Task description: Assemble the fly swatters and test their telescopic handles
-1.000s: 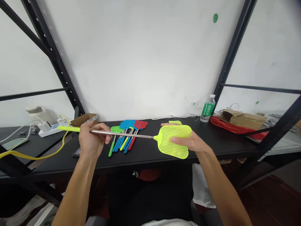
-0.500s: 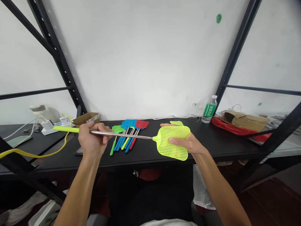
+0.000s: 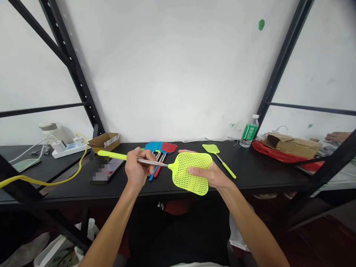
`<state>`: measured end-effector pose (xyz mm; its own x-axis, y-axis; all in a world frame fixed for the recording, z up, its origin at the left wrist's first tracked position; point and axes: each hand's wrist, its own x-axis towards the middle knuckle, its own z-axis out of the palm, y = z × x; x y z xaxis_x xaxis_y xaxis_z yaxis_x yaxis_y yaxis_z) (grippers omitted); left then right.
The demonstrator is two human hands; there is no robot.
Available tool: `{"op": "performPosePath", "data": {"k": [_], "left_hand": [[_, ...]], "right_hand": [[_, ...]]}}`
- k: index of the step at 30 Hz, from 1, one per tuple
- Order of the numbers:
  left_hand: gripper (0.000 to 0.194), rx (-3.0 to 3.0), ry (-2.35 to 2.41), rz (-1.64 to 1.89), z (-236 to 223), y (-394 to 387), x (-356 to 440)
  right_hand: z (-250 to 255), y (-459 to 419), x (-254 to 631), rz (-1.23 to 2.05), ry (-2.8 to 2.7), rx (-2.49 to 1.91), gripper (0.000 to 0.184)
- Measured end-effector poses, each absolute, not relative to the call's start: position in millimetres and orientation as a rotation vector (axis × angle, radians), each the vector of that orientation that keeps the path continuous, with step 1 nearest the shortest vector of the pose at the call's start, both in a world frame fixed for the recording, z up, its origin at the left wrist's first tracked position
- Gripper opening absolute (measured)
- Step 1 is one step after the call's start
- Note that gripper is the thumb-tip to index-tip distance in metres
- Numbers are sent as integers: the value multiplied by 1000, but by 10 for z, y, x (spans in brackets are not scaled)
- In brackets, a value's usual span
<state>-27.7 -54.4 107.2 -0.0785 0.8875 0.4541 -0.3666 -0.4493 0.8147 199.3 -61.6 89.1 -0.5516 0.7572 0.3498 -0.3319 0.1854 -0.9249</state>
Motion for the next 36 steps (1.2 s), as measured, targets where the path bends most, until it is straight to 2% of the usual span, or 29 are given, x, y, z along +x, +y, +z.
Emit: {"op": "performPosePath", "data": {"k": [4, 8, 10, 12, 16, 18, 22, 25, 27, 31, 36], "left_hand": [[43, 1324, 733, 1600, 1099, -482, -437], [41, 1193, 715, 1814, 1138, -370, -662], [33, 1227, 773, 1862, 1147, -341, -761], [27, 1404, 878, 1736, 1143, -352, -806], [19, 1775, 931, 1179, 1125, -454, -692], [14, 1831, 922, 1012, 1105, -482, -579], [24, 1786, 886, 1017, 935, -369, -372], [30, 1646, 914, 1151, 671, -190, -227], [31, 1607, 982, 1107, 477, -93, -118], [34, 1705, 1055, 954, 216, -68, 109], [43, 2081, 1145, 767, 214, -271, 280]], "right_hand": [[907, -567, 2098, 1497, -1567, -463, 58], [936, -518, 2347, 1445, -1517, -546, 49], [969, -503, 2488, 1417, -1496, -597, 46], [1019, -494, 2609, 1364, -1473, -642, 46], [1115, -449, 2784, 1249, -1394, -761, 48], [1134, -399, 2883, 1179, -1327, -797, 49], [1118, -302, 3207, 904, -1176, -834, 44], [1101, -289, 3519, 776, -1086, -836, 40], [1092, -300, 3696, 710, -1037, -808, 35], [1075, -301, 3870, 663, -969, -749, 29], [1068, -247, 3767, 691, -974, -794, 27]]}}
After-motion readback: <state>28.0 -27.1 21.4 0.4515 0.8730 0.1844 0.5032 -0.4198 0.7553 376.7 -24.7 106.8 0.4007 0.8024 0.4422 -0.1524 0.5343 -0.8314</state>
